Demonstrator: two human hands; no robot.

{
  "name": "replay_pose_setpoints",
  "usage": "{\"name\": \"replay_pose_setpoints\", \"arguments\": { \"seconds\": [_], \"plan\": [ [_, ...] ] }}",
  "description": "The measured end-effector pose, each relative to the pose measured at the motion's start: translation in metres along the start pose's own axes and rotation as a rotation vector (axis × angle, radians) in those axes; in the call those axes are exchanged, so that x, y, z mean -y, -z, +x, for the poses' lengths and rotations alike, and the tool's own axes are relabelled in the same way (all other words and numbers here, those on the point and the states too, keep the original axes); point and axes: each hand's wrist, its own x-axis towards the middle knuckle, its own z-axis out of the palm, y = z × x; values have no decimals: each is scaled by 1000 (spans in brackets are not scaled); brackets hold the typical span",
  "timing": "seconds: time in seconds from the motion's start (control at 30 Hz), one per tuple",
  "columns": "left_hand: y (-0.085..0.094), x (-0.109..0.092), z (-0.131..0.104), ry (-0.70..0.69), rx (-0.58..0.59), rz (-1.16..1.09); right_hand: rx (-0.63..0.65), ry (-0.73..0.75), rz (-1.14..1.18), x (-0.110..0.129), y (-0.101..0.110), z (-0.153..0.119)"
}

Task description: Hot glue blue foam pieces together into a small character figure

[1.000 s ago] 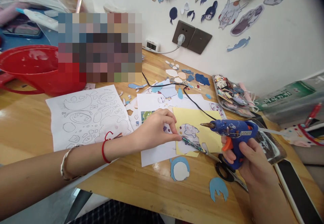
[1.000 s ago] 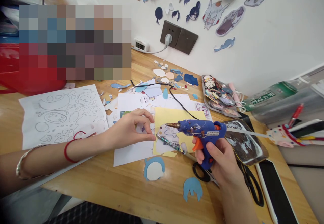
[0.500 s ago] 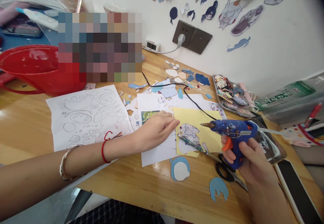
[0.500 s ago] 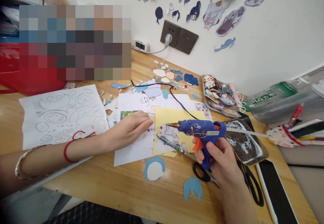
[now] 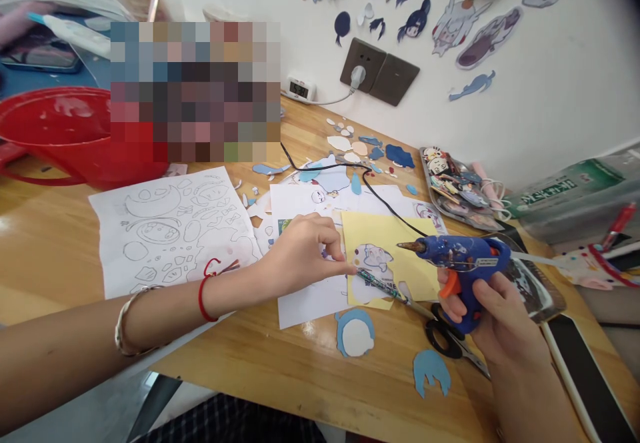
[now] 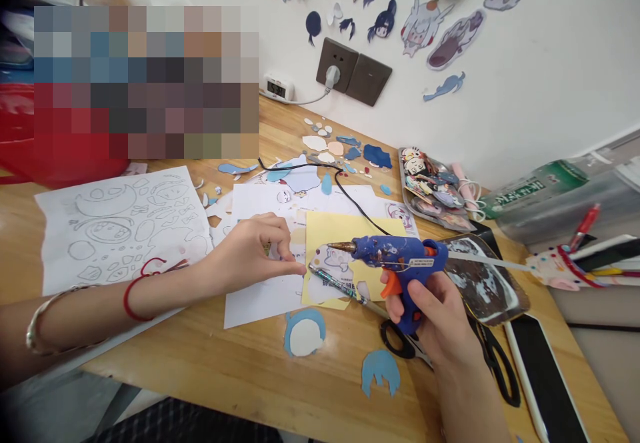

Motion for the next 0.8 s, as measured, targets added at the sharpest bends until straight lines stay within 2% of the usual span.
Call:
{"name": "replay_pose_setpoints", "arguments": {
  "seconds": [0.17,0.33,0.43,0.53,0.67,0.8],
  "plan": [
    [0,-2,1,-43,56,41,21,19,0,0,0,1],
    [3,-8,-1,-48,46,79,20,7,-14,0,1,1],
    [5,-10,-4,-110,39,-23,38,19,-26,1,-1,1],
    [6,-12,-6,-165,85,-143,60,30,-36,2,-2,2],
    [7,-14,-5,-157,138,-256,71,41,-46,2,-2,2],
    [5,-14,-3,-143,126,-349,89,37,-51,-2,-1,2]
  ]
}}
